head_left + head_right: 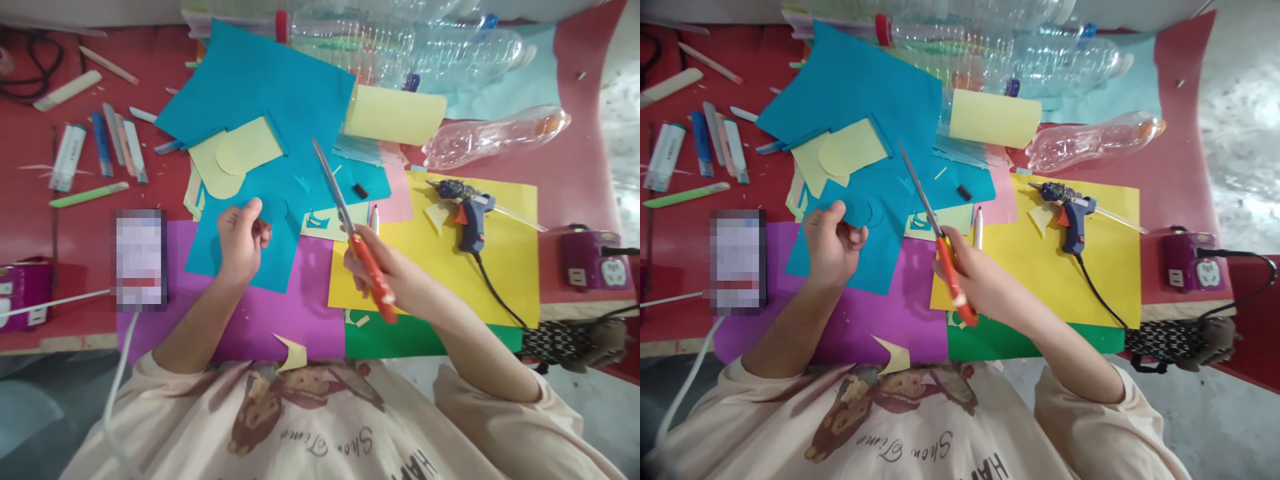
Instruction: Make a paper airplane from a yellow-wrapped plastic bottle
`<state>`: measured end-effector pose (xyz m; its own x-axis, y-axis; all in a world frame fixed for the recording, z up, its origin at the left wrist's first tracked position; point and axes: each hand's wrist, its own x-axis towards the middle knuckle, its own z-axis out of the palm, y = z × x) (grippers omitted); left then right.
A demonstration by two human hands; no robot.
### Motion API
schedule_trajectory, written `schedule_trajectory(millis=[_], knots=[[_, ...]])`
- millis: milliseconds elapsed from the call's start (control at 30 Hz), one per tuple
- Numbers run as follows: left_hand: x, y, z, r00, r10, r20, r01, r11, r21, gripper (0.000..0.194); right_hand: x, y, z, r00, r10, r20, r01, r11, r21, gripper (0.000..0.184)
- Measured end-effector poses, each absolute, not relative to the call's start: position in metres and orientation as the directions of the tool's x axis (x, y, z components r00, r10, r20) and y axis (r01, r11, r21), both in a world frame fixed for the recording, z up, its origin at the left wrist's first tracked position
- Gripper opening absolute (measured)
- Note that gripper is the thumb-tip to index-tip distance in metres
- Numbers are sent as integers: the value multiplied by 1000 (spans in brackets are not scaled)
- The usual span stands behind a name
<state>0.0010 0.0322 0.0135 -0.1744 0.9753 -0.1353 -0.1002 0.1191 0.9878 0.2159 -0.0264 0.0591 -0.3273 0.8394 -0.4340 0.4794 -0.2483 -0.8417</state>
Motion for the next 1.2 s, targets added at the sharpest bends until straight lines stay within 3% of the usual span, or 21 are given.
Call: schedule_trajectory(millis=[100,200,400,467,533,633,700,767,867,967,1067,1200], knots=[[-2,35,12,-281,956,-82,-116,50,992,57,195,0,65,-276,898,-342,776,-1,-631,37],[-3,37,16,-360,931,-67,-143,15,990,52,172,18,59,-200,908,-368,928,55,-368,35],[-2,40,22,-380,917,-119,-202,43,978,53,156,29,50,-118,912,-394,972,24,-235,38],[-1,39,20,-297,946,-131,-160,86,983,54,160,29,53,-134,928,-349,958,31,-285,43],[1,36,17,-174,973,-154,-90,140,986,53,167,27,53,-215,940,-266,884,71,-462,39],[7,27,16,80,974,-211,60,207,977,50,179,23,42,-335,936,-112,551,98,-829,34],[10,22,16,220,944,-247,139,221,965,50,186,21,30,-404,909,-104,282,16,-959,37],[13,18,16,280,923,-266,173,224,959,51,190,20,19,-473,868,-154,114,-113,-987,41],[14,19,13,284,931,-230,108,208,972,42,193,18,12,-457,864,-210,25,-224,-974,47],[13,21,9,296,948,-119,-25,133,991,41,193,16,14,-356,908,-219,10,-231,-973,54],[12,21,6,289,957,-36,-23,44,999,43,191,14,16,-306,926,-223,29,-225,-974,61],[13,19,4,198,976,-88,47,80,996,38,189,12,15,-345,913,-219,31,-222,-975,65]])
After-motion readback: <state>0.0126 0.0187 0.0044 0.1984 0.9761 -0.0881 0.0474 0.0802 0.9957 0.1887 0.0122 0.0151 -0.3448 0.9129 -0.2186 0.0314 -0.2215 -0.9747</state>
